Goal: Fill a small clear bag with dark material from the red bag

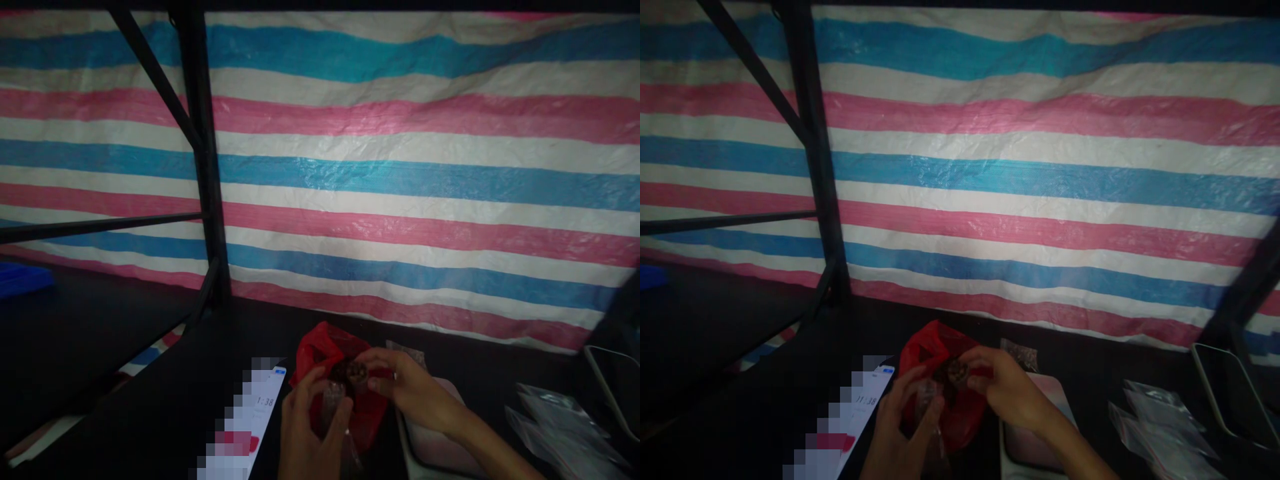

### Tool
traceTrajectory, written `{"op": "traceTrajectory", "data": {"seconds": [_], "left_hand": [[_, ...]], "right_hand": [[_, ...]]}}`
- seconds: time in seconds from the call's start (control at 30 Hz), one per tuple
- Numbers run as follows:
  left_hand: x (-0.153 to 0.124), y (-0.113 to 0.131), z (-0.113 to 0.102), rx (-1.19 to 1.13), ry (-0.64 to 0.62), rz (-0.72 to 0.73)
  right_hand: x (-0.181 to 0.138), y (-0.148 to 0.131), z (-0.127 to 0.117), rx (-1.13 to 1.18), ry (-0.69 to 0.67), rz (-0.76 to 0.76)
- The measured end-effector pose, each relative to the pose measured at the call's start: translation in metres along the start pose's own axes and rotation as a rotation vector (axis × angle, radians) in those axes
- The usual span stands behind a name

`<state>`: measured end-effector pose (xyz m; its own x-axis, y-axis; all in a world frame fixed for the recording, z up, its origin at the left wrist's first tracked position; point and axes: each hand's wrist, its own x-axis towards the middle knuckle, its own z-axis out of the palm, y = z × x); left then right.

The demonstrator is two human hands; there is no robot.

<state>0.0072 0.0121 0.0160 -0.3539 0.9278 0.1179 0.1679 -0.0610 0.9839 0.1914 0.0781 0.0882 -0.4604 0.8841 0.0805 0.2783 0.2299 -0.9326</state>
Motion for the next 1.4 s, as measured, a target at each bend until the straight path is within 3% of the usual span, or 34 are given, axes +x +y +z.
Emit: {"op": "traceTrajectory", "data": {"seconds": [0.13,0.43,0.63,0.77,0.87,1.03,1.17,1.4], "left_hand": [[-0.003,-0.004,0.007,0.126,0.097,0.114],[-0.005,-0.017,0.013,0.165,0.083,0.177],[-0.009,-0.028,0.017,0.248,0.094,0.173],[-0.009,-0.028,0.017,0.245,0.030,0.187],[-0.009,-0.030,0.018,0.224,-0.019,0.177],[-0.007,-0.041,0.023,0.202,-0.040,0.197],[-0.005,-0.041,0.021,0.241,-0.043,0.218],[-0.010,-0.014,0.011,0.630,0.139,0.321]], "right_hand": [[-0.010,-0.013,-0.003,-0.058,0.018,-0.020],[-0.025,-0.065,0.012,-0.551,-0.020,-0.107],[-0.028,-0.073,0.015,-0.599,-0.116,-0.024],[-0.028,-0.072,0.012,-0.594,-0.127,0.101],[-0.023,-0.062,0.008,-0.469,-0.198,0.179],[-0.011,-0.033,0.008,-0.031,-0.401,0.301],[-0.012,-0.025,0.013,0.212,-0.340,0.356],[-0.025,-0.026,0.018,0.423,-0.228,0.340]]}}
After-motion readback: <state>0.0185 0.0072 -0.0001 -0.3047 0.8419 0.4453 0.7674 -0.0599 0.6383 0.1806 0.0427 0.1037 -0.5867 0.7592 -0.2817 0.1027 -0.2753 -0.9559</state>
